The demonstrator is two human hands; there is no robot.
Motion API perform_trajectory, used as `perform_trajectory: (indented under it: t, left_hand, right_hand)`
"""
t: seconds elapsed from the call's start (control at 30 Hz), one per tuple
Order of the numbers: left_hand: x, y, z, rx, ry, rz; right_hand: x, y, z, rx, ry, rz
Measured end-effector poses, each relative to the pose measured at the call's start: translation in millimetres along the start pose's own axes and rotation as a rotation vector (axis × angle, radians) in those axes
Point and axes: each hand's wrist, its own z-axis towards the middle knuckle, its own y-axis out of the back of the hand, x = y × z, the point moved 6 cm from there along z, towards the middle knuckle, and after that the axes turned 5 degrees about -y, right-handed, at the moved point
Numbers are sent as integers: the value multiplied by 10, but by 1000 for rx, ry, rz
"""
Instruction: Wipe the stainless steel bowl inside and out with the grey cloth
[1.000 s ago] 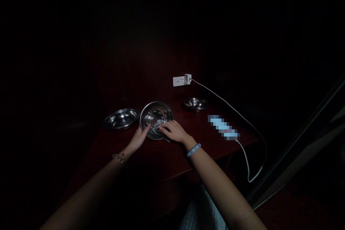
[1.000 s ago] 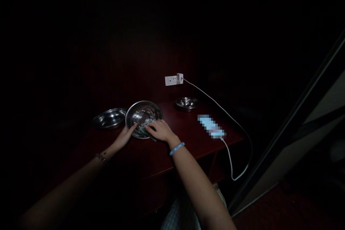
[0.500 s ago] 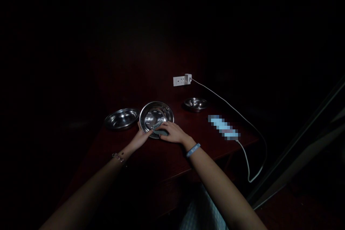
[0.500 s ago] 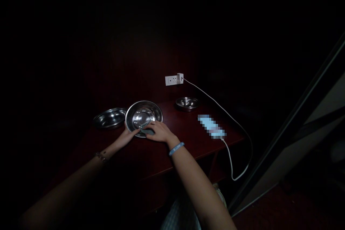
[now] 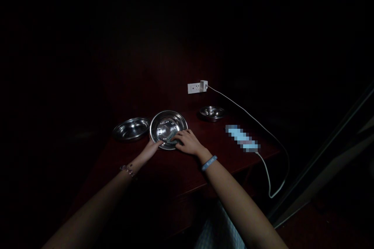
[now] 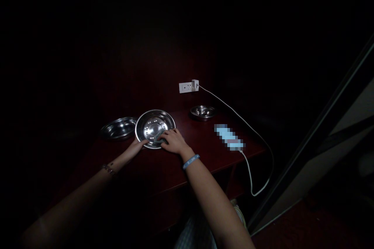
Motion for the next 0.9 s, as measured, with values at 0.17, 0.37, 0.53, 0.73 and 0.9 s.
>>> perform_trajectory:
  t: [0.17, 0.37, 0.53, 0.73, 0.9]
  left_hand:
    - [-23, -17, -74, -28, 105, -72]
    - [13, -16, -47, -61, 84, -132]
    - [62, 14, 45, -67, -34, -83]
    - [99, 0, 147, -118, -239, -29]
    - [40, -41, 113, -108, -325, 22]
  right_hand:
    - [-32, 98, -11, -71, -70, -134]
    - [-88, 277, -39, -240, -228, -166]
    - [-175, 324, -52, -364, -373, 8]
    - [-329, 270, -57, -573, -409, 209]
    - [-497, 171, -70, -770, -423, 374]
